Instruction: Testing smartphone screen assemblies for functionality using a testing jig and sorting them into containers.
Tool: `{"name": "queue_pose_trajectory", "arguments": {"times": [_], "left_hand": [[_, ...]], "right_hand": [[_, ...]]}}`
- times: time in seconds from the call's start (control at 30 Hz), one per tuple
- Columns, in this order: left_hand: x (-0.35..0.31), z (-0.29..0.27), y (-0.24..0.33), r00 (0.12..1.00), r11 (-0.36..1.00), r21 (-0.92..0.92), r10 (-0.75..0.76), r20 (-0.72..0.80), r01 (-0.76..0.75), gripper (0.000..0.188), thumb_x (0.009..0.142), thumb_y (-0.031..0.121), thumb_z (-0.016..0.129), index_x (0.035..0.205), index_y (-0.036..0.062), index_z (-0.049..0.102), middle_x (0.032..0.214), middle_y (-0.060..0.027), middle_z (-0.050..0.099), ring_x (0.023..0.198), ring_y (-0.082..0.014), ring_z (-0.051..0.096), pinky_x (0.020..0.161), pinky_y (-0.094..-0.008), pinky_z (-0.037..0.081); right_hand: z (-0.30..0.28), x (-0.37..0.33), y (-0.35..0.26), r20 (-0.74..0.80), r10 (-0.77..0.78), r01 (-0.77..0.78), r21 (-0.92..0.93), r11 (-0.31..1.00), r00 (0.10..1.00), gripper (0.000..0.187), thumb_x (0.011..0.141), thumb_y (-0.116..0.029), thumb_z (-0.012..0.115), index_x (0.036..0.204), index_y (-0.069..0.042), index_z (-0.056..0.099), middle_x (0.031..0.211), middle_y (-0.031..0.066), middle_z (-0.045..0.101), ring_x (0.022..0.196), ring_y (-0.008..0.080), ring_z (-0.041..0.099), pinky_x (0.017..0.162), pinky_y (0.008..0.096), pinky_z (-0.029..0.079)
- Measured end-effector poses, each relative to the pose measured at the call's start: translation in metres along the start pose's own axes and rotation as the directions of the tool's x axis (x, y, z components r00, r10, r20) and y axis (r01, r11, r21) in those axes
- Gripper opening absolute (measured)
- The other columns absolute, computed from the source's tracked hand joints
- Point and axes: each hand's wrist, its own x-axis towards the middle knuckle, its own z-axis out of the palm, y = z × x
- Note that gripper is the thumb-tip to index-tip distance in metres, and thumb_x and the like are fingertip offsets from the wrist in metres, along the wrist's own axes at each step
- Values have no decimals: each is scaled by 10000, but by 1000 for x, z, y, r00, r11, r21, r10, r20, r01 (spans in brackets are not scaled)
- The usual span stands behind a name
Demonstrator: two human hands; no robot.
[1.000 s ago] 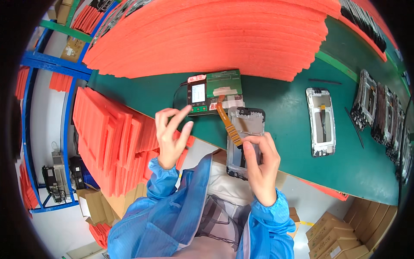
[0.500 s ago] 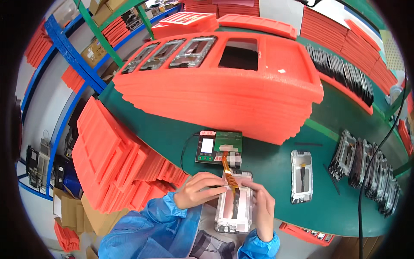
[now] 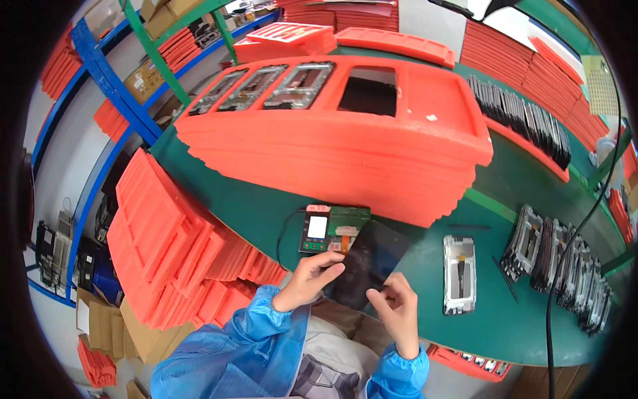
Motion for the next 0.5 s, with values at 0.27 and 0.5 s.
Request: {"name": "queue_pose_trajectory", "arguments": {"times": [0.27,0.5], "left_hand": [[5,-6,-2,975,958,-197,-186,120,207,301,977,148,626,1230,-10,586,1044,-13,634,953,-59,561,828,-230,457],[8,-10,-14,975,951,-261,-118,189,166,300,997,130,581,1256,-19,560,1101,-23,619,991,-69,542,867,-238,441]], "right_hand": [[-4,2,-10,78,134,-136,20,991,988,334,851,-35,724,1154,-5,588,885,-19,588,631,9,481,524,176,359],[0,4,-5,44,8,-9,16,1000,999,717,788,19,750,1406,-13,387,1016,33,656,680,11,523,560,166,391]]}}
